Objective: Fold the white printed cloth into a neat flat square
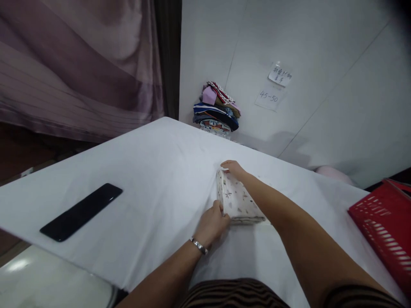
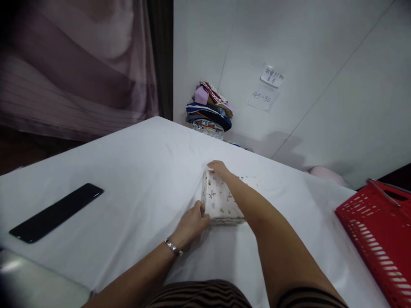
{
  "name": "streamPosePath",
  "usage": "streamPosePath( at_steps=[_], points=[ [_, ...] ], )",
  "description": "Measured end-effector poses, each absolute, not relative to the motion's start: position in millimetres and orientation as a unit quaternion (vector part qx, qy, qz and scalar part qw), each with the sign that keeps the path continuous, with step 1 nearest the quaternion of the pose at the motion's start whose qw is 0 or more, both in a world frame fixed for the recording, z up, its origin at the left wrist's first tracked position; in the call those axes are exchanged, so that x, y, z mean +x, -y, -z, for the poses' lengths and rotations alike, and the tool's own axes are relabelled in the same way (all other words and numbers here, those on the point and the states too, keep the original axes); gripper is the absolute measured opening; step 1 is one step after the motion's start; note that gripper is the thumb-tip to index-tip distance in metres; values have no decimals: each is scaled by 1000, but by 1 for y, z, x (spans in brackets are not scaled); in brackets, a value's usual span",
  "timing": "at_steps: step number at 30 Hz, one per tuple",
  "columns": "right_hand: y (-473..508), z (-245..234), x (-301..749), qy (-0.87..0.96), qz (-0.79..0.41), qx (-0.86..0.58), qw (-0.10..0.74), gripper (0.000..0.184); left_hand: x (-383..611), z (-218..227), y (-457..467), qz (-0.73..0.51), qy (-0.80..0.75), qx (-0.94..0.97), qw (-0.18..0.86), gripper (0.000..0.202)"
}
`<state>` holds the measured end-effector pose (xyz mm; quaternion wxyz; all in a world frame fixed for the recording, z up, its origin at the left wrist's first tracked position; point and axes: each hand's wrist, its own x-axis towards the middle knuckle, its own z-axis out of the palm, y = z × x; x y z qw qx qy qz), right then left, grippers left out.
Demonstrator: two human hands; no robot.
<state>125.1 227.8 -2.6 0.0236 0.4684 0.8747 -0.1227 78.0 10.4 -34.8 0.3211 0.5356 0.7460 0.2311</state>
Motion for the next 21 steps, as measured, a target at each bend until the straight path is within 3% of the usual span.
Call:
streamPosePath(
  at_steps=[6,12,21],
  points=[
    [-188,19,154,-898,106,423,-52,40,78,39,-11,-245,-742,543,308,18],
    [-169,43,144,-916,64,396,-34,56,77,39,-14,-249,-744,542,300,13],
    [-169,30,147,-905,137,397,-61,57,72,46,-19,-290,-749,510,309,13]
  ],
)
